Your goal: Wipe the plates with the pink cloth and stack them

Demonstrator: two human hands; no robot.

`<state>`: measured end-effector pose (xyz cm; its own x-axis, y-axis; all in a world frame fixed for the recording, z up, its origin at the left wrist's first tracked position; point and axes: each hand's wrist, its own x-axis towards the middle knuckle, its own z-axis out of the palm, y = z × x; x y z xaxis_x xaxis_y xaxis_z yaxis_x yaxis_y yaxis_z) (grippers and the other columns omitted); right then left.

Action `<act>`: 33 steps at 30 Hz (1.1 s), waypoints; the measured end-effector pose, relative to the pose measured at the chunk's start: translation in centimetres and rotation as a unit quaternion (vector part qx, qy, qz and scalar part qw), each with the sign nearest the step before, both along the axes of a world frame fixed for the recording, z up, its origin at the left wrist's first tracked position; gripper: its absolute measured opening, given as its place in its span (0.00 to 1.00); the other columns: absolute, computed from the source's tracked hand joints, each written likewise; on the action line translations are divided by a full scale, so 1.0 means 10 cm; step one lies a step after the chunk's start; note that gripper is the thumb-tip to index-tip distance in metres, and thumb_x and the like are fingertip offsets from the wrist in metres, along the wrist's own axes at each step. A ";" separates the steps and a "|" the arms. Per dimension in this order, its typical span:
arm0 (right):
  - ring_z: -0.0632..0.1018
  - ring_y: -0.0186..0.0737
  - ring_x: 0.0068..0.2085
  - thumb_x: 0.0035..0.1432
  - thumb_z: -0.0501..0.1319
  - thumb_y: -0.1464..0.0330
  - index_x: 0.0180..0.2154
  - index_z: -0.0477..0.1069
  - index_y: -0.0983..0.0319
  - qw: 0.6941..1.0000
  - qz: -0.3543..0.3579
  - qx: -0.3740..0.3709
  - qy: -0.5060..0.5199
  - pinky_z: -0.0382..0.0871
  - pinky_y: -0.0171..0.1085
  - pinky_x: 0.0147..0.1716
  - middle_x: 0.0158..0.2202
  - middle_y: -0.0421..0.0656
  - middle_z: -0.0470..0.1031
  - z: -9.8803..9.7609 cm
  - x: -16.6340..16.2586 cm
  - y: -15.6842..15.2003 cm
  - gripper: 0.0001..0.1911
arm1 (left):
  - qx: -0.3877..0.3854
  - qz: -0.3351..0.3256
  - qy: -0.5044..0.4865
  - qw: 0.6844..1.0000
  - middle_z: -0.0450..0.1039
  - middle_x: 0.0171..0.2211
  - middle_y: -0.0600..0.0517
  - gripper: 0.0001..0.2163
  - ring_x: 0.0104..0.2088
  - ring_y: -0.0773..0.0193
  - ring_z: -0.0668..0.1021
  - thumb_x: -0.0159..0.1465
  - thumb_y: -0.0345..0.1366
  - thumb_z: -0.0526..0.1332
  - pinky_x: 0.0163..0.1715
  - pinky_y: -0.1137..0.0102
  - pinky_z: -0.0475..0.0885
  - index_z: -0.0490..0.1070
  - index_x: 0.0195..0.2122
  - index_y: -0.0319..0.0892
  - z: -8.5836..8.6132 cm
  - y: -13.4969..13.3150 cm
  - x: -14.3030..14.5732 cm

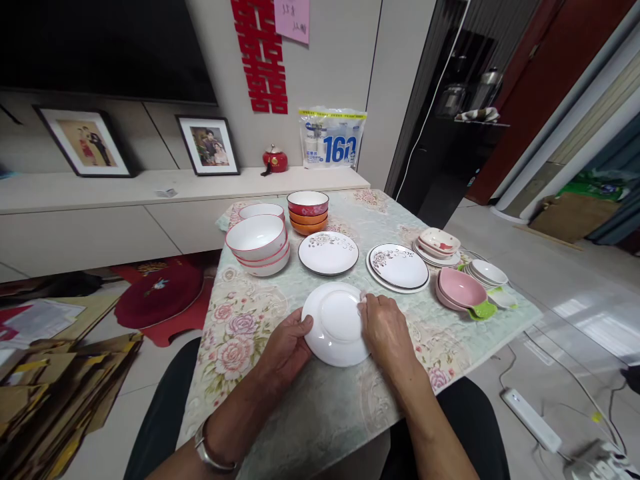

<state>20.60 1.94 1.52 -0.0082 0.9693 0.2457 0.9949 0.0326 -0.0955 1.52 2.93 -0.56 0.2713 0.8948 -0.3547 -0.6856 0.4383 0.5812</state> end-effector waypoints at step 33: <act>0.76 0.47 0.52 0.67 0.58 0.71 0.49 0.76 0.61 0.962 0.195 0.074 0.175 0.71 0.43 0.50 0.50 0.49 0.76 -0.01 -0.37 0.05 0.12 | 0.007 -0.022 -0.007 1.000 0.81 0.38 0.46 0.16 0.47 0.48 0.79 0.47 0.32 0.73 0.46 0.61 0.72 0.76 0.38 0.40 0.07 -0.02 0.03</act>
